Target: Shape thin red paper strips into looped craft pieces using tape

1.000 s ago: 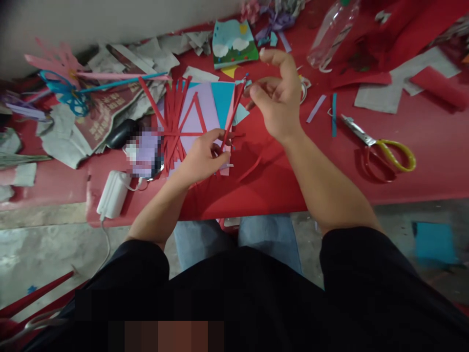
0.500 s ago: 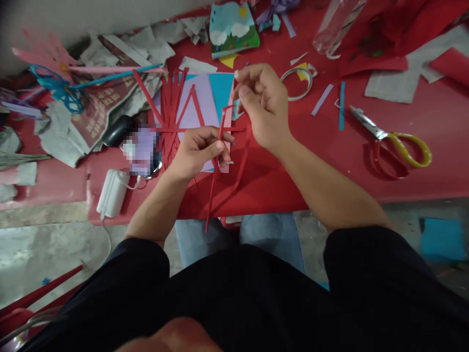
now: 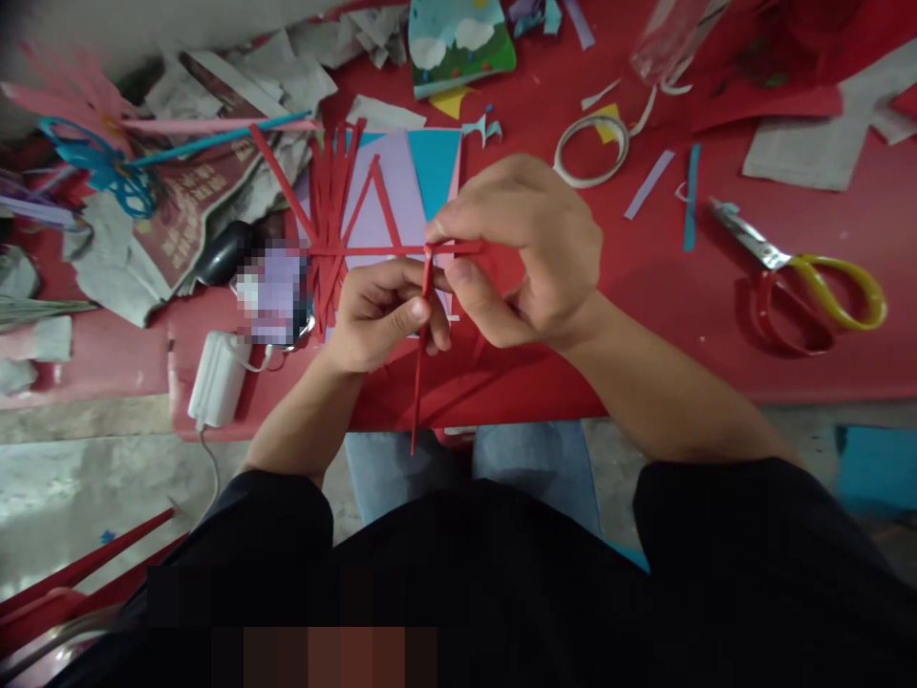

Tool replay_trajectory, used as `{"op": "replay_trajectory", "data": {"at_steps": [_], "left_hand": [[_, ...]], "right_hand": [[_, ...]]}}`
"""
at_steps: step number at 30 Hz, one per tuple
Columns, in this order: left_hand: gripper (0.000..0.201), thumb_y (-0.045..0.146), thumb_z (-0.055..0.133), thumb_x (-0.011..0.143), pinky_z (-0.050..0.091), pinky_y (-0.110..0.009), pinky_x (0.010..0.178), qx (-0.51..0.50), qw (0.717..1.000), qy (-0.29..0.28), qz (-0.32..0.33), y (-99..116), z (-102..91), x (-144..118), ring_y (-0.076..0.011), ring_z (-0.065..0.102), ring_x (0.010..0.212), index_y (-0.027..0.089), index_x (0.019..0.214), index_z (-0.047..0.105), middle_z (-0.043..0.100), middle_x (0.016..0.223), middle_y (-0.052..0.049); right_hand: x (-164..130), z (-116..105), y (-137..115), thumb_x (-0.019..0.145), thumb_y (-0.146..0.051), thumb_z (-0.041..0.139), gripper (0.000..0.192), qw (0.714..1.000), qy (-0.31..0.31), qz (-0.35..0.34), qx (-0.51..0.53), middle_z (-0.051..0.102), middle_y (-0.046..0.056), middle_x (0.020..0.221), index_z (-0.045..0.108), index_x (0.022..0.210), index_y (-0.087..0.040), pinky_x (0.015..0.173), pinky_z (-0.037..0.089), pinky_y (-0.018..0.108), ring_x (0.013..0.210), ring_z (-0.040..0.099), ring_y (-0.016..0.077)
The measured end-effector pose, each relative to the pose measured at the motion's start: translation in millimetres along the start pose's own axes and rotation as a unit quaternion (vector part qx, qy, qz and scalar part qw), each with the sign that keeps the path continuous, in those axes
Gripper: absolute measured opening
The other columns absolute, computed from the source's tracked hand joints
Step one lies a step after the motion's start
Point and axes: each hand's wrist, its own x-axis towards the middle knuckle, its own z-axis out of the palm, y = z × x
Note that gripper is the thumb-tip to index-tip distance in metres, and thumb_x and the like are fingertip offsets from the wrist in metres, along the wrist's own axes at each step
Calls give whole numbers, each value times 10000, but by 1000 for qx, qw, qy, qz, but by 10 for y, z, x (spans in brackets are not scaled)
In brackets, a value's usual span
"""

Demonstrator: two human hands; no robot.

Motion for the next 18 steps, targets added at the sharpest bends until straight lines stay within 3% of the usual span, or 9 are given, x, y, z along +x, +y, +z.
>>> {"op": "replay_trajectory", "data": {"at_steps": [4,8,11,15,18], "left_hand": [[331,481,741,1114,645,-217,612,4,1000,-3,-8,-24,-14,-13,-124,795,663,188,1255,802,836,818,-38],[466,562,809,1053,629,-211,560,12,999,18,-30,-51,-28,-12,-122,760,566,244,1373,692,806,761,31],[621,595,854,1007,598,-200,503,8,998,42,-38,-113,-56,-1,-117,715,483,312,1488,582,777,726,85],[762,639,876,971,632,-222,517,9,996,64,-53,-175,-101,-12,-139,748,519,332,1577,531,810,782,65],[834,670,872,962,639,-227,516,7,995,81,-66,-174,-115,-29,-155,767,545,336,1633,507,823,789,53]], "right_hand": [[-3,38,-17,983,-385,696,381,1000,8,4,7,863,-29,890,777,1352,-334,641,662,404,707,777,234],[-20,44,-41,1011,-408,681,354,999,32,-1,-5,849,-51,873,771,1351,-358,561,613,387,615,739,216],[-66,4,-100,1044,-425,679,343,998,10,57,-9,849,-45,911,727,1384,-417,661,644,413,687,783,231],[-166,-90,-209,1094,-493,606,304,982,-62,171,-50,842,1,975,648,1385,-418,871,682,483,860,830,274],[-201,-90,-221,1115,-533,520,312,973,-72,200,-93,817,15,993,618,1375,-392,828,687,485,828,822,274]]}}
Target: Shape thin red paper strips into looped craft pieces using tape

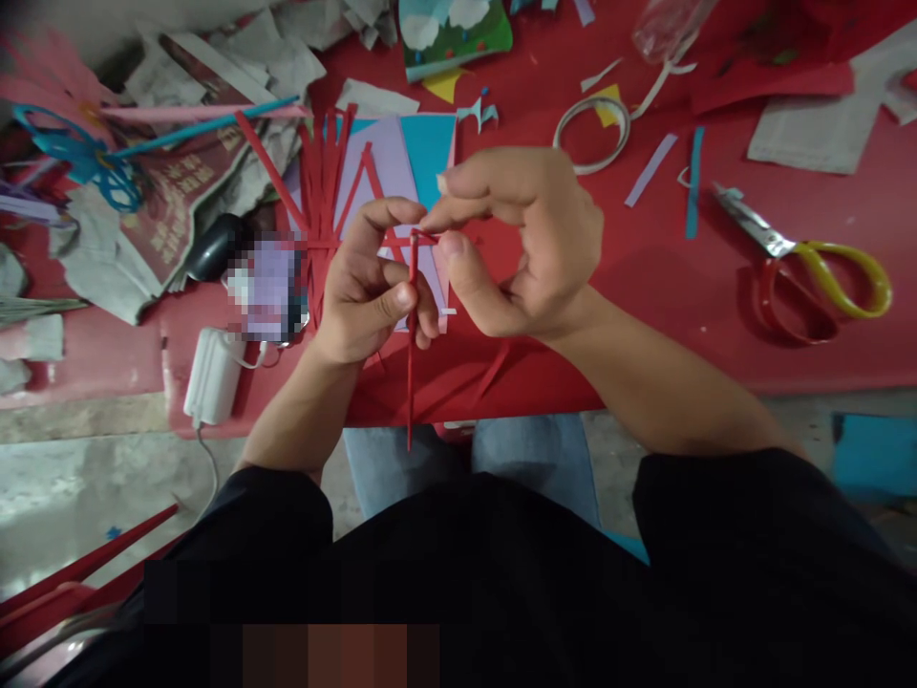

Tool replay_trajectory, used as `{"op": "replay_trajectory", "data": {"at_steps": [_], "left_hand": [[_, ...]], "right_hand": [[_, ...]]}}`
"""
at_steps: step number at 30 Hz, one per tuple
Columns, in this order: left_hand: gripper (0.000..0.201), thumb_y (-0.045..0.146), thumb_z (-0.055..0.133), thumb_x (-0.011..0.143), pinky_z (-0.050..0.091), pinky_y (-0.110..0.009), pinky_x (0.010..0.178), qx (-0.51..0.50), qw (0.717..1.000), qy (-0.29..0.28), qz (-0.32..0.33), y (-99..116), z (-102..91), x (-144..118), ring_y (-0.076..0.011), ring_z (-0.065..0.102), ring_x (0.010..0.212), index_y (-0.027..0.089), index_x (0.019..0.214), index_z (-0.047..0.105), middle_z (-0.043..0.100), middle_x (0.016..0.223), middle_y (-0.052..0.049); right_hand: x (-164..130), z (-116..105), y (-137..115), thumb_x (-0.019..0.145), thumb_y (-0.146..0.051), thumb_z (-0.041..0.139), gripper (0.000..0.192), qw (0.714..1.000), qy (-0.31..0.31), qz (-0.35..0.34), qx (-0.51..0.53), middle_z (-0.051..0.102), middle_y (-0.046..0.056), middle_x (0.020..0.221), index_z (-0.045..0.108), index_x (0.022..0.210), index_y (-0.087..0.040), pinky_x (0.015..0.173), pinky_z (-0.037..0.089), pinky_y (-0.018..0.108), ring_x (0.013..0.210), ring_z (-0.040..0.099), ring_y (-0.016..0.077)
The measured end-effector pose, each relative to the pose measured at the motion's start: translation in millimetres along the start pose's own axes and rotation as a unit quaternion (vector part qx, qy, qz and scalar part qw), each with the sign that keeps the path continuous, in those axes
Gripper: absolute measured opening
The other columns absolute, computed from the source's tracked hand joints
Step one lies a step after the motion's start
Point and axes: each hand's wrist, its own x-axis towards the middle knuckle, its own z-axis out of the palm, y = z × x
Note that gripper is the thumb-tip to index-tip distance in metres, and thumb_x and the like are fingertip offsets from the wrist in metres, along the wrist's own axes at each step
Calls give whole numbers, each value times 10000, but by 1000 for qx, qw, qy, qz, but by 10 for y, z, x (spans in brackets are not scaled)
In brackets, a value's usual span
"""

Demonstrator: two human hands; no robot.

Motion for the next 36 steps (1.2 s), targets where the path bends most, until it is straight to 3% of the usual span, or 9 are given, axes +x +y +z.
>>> {"op": "replay_trajectory", "data": {"at_steps": [4,6,12,18,21,25,27,30,36], "left_hand": [[855,674,884,950,593,-205,472,-9,1000,10,-12,28,7,-6,-156,763,533,359,1646,499,811,756,66],[847,678,873,959,589,-204,466,-12,1000,10,-16,39,18,0,-154,759,530,367,1648,492,814,750,74],[810,668,859,976,600,-219,477,-20,1000,14,-15,47,56,16,-155,757,533,351,1620,485,808,732,90],[593,550,828,1044,558,-186,459,-18,999,28,22,92,116,-5,-137,768,554,331,1493,509,796,754,100],[759,591,846,1017,597,-202,498,-22,999,41,12,84,137,4,-151,797,602,353,1602,425,809,776,103],[929,607,911,949,610,-219,513,-29,998,60,12,20,121,44,-175,830,656,345,1658,371,820,812,87],[957,604,934,926,595,-217,499,-24,997,65,16,-12,103,62,-178,833,661,340,1658,378,823,820,78],[947,609,923,934,589,-218,491,-19,997,66,19,-33,86,71,-183,828,651,335,1661,382,808,775,77],[952,626,900,953,569,-203,484,-13,997,75,7,-6,103,57,-148,765,553,349,1685,357,831,796,71]], "right_hand": [[78,98,-2,1073,-496,536,338,992,78,-63,72,765,-15,1086,648,1378,-404,599,622,374,758,832,218],[115,133,-20,1071,-510,520,350,992,84,-58,74,740,-14,1116,638,1383,-403,563,596,345,772,842,211],[60,108,16,1062,-498,562,335,993,81,-55,73,781,2,1083,668,1358,-383,597,613,358,752,830,214],[-32,-4,87,1114,-532,507,384,999,0,-25,27,828,7,1088,665,1451,-437,800,693,481,845,834,282],[10,-14,4,1079,-407,579,389,996,19,-90,0,876,15,1108,744,1429,-372,783,702,434,847,832,264],[17,48,-74,1067,-319,648,438,988,30,-144,53,889,46,1171,760,1490,-313,796,712,413,906,848,264],[-19,78,-65,1109,-395,627,440,991,13,-116,64,881,49,1148,724,1536,-352,842,712,471,923,844,286],[-47,88,-48,1090,-521,632,417,998,19,-61,22,864,67,1155,749,1455,-356,859,710,509,975,828,313],[47,115,-86,1071,-521,578,349,997,70,-24,-19,790,108,1261,791,1239,-299,663,636,416,894,763,259]]}}
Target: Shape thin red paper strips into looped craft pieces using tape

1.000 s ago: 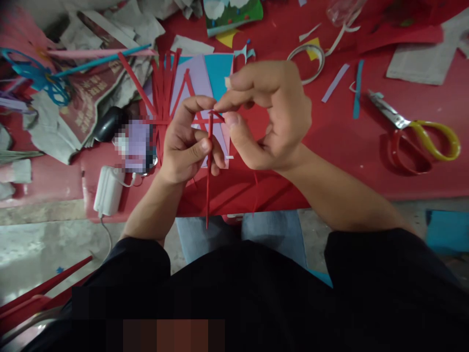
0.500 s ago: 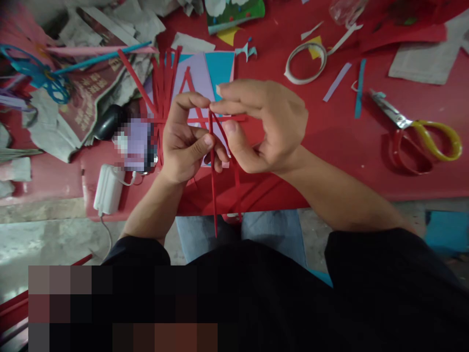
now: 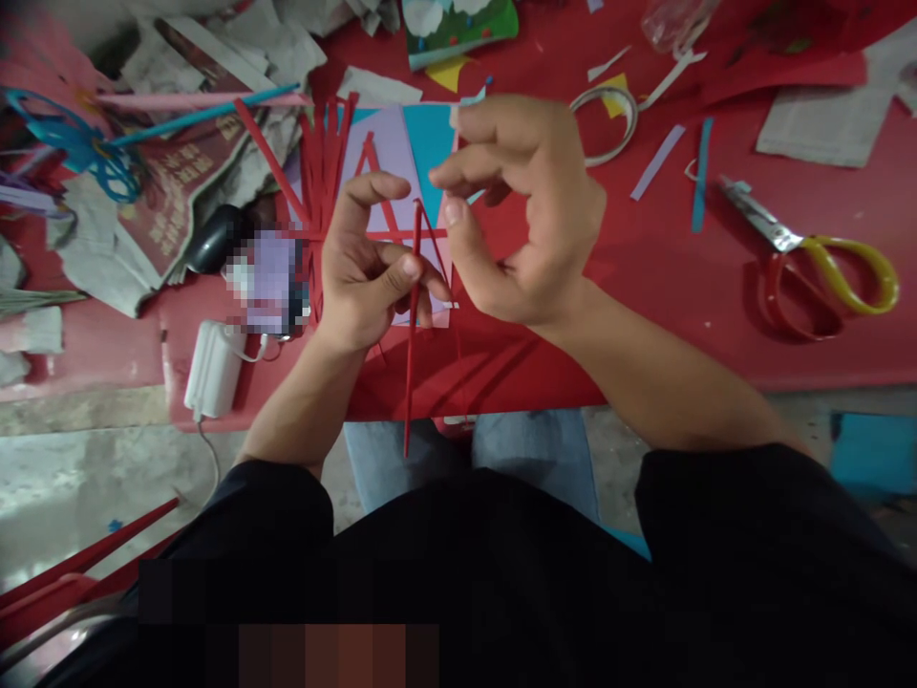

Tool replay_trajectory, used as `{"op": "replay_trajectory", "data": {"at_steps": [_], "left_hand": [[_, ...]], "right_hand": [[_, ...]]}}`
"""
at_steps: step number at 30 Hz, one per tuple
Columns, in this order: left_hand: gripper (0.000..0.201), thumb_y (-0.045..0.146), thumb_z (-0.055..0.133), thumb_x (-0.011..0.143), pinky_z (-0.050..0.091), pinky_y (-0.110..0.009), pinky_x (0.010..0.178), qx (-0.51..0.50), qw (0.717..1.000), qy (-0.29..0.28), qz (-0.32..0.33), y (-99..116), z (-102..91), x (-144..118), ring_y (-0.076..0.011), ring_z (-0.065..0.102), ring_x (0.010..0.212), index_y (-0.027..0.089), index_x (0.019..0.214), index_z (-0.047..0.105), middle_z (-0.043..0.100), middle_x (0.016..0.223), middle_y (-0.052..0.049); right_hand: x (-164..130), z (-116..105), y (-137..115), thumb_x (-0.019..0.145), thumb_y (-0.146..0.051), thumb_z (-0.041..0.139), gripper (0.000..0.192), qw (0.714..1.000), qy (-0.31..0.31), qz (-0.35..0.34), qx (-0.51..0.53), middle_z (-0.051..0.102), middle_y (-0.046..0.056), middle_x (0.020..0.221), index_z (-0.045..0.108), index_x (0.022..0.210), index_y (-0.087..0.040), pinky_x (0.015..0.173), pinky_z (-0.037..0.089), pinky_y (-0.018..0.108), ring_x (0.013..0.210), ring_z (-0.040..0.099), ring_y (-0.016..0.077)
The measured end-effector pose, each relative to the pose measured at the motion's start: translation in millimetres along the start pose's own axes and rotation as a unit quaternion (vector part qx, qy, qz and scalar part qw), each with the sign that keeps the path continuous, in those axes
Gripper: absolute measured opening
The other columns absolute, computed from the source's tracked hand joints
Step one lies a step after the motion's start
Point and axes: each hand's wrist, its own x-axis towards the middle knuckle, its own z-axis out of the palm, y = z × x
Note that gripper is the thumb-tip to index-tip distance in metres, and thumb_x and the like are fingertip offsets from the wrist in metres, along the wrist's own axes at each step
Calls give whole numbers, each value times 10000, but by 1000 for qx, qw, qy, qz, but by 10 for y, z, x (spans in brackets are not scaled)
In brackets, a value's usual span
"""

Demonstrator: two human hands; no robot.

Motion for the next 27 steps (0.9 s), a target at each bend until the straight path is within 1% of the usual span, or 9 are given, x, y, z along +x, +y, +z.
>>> {"op": "replay_trajectory", "data": {"at_steps": [4,7,11,14,16,20,22,25,27], "left_hand": [[983,628,902,950,585,-211,500,4,1000,6,-5,10,9,0,-153,766,554,343,1704,339,838,795,69],[975,646,920,924,570,-206,472,3,1000,3,1,27,3,-4,-140,731,507,337,1674,380,824,763,80],[930,658,940,897,551,-195,439,6,1000,-17,4,90,0,-38,-143,735,508,321,1613,453,800,723,84],[884,664,937,899,546,-190,428,10,999,-30,-11,130,9,-69,-151,753,523,313,1578,492,785,704,83],[874,658,936,904,545,-187,426,7,999,-35,-11,137,13,-79,-158,764,534,310,1576,498,776,695,81],[903,639,946,901,565,-191,444,2,999,-37,-15,129,4,-80,-171,789,570,306,1604,488,778,700,73],[913,639,945,902,578,-196,454,4,999,-39,-19,129,0,-80,-173,794,579,314,1620,484,784,711,73],[890,644,933,912,580,-197,453,7,999,-42,-16,133,3,-84,-171,794,580,331,1617,490,783,715,81],[864,641,928,919,574,-194,447,7,999,-43,-10,135,8,-87,-172,798,587,327,1601,502,781,717,80]], "right_hand": [[12,39,27,1096,-530,576,347,1000,-10,8,20,789,95,1098,709,1301,-284,710,626,416,846,754,249],[22,-4,80,1112,-523,573,295,999,-35,-3,17,781,60,971,729,1248,-312,733,621,421,795,724,240],[16,-93,149,1115,-550,563,298,995,-98,11,35,780,54,958,778,1142,-345,830,668,482,877,751,282],[-3,-99,174,1115,-551,527,337,993,-113,15,33,774,51,955,804,1111,-358,814,685,502,897,778,300],[3,-77,168,1098,-531,549,304,994,-105,3,37,758,41,913,806,1098,-367,776,678,489,852,769,289],[50,-46,122,1078,-463,559,227,996,-51,-46,48,714,-8,797,773,1066,-390,663,620,429,706,707,240],[56,-57,109,1073,-472,558,233,996,-59,-46,39,721,-2,799,770,1048,-378,662,616,428,704,705,239],[42,-79,111,1080,-529,531,297,995,-89,-21,24,730,21,848,771,1011,-367,726,644,456,772,727,257],[46,-81,107,1085,-527,515,306,996,-86,-23,28,720,15,838,768,1008,-373,723,642,454,767,725,255]]}}
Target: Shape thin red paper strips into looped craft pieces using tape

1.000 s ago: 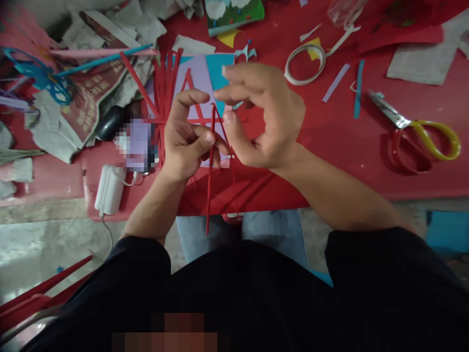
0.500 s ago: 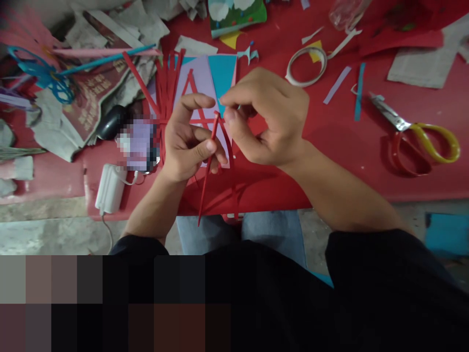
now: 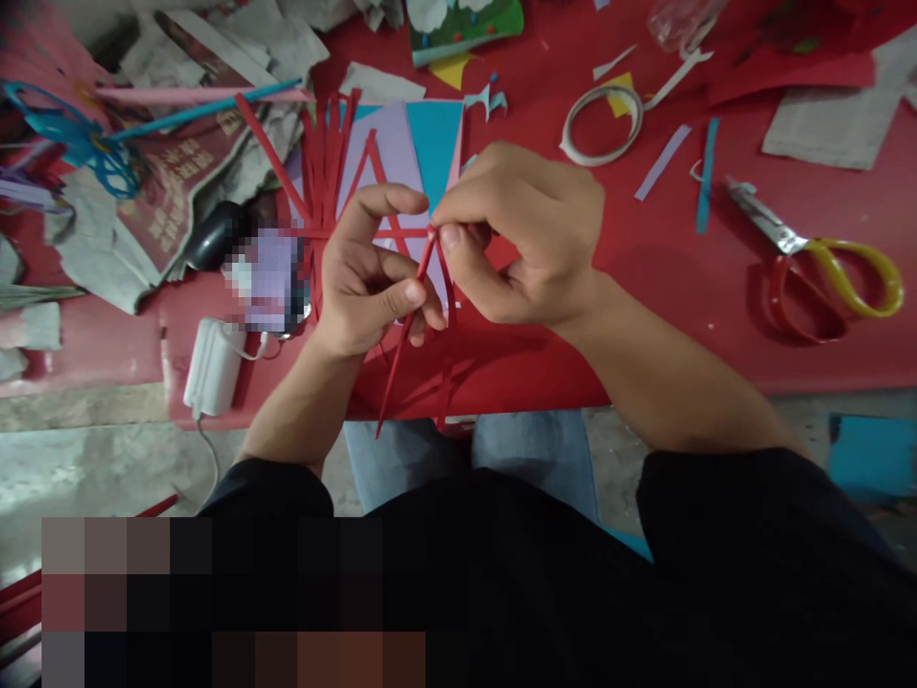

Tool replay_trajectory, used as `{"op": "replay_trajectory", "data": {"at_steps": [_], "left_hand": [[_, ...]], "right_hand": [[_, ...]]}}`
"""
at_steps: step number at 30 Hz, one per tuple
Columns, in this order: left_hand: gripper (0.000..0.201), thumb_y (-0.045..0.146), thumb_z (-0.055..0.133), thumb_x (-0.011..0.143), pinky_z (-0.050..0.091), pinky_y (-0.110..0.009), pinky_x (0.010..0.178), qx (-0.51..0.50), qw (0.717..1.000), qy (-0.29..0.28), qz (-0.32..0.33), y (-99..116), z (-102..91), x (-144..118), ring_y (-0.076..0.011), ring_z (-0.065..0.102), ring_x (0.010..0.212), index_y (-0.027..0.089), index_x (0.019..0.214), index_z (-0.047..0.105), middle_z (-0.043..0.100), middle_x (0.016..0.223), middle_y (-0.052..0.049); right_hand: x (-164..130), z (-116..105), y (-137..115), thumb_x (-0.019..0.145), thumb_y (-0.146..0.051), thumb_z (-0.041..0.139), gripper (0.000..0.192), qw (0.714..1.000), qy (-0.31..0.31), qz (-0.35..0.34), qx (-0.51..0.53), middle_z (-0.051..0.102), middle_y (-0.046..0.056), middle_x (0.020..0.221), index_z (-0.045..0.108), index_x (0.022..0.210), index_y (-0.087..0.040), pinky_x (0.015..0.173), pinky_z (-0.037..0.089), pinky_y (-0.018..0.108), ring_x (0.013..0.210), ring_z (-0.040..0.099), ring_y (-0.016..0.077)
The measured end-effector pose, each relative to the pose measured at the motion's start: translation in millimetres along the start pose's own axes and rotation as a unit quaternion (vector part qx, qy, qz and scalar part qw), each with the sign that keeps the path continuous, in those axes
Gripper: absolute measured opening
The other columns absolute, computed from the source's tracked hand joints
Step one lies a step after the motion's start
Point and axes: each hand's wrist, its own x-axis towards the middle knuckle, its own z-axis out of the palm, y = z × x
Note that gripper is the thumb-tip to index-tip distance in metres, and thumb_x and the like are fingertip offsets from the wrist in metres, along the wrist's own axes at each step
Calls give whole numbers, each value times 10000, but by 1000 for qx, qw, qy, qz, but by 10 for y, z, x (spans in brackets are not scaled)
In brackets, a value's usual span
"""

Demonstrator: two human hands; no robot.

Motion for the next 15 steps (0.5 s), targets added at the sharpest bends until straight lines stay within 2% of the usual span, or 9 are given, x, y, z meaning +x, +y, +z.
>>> {"op": "replay_trajectory", "data": {"at_steps": [4,6,10,15], "left_hand": [[869,633,926,925,573,-198,445,0,1000,-2,11,-3,2,1,-184,813,611,311,1608,496,793,739,66],[912,637,925,925,583,-205,454,1,1000,-3,8,-7,-2,5,-190,818,620,315,1644,466,801,748,63],[974,646,927,919,579,-202,450,-1,1000,1,2,-9,0,6,-190,814,615,312,1685,426,797,737,57],[890,607,917,944,573,-190,451,-2,1000,16,7,20,26,-11,-171,797,604,319,1652,461,773,735,62]], "right_hand": [[52,12,-23,1052,-426,598,181,998,35,-45,40,731,-20,786,768,1051,-363,643,583,397,685,702,217],[55,13,-11,1061,-413,611,176,997,30,-51,57,737,-31,800,782,1088,-385,651,580,391,693,708,213],[-30,9,82,1117,-509,542,274,999,-5,-19,49,735,-12,859,805,1132,-432,732,635,442,766,737,251],[-120,-22,204,1124,-658,499,450,999,-48,21,-12,774,41,863,818,1020,-358,766,665,468,778,749,265]]}}
